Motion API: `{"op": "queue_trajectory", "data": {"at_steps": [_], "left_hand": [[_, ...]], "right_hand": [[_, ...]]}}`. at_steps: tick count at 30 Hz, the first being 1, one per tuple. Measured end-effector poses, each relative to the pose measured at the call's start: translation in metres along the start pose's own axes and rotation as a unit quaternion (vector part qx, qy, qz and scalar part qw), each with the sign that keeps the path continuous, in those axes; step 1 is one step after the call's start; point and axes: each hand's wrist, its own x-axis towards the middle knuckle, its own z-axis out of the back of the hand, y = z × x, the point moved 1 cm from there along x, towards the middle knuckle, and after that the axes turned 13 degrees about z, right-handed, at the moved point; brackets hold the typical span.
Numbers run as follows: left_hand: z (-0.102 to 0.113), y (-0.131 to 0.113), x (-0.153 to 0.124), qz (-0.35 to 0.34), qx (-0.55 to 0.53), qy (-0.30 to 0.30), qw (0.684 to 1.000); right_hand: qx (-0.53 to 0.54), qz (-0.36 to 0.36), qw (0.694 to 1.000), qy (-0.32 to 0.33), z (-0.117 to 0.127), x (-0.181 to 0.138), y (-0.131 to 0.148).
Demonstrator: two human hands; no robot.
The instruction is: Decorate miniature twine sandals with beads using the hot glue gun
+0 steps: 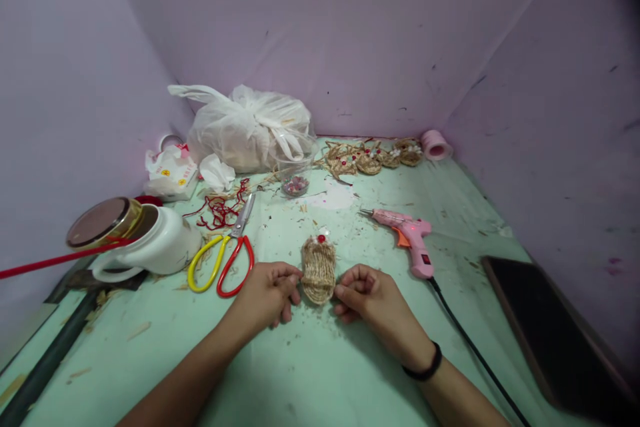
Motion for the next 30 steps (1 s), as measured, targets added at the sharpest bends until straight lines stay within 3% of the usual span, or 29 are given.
{"op": "queue_trajectory", "data": {"at_steps": [6,21,30], "left_hand": [[0.0013,0.0031,-0.0011,-0.011,0.014,-0.007,1.0],[-0.0046,0.0092,-0.0005,-0.084,0.021,-0.053,0.995],[-0.0065,0.0077,-0.0037,-0.1,0.005,-0.049,0.994]], "right_hand": [[0.014,0.022,1.0,0.007,-0.0003,-0.0011,-0.0025],[-0.144,0.129,0.981,0.023,0.002,-0.0034,-0.0054],[-0.202,0.165,0.965,0.026,0.0008,-0.0052,-0.0031]]}}
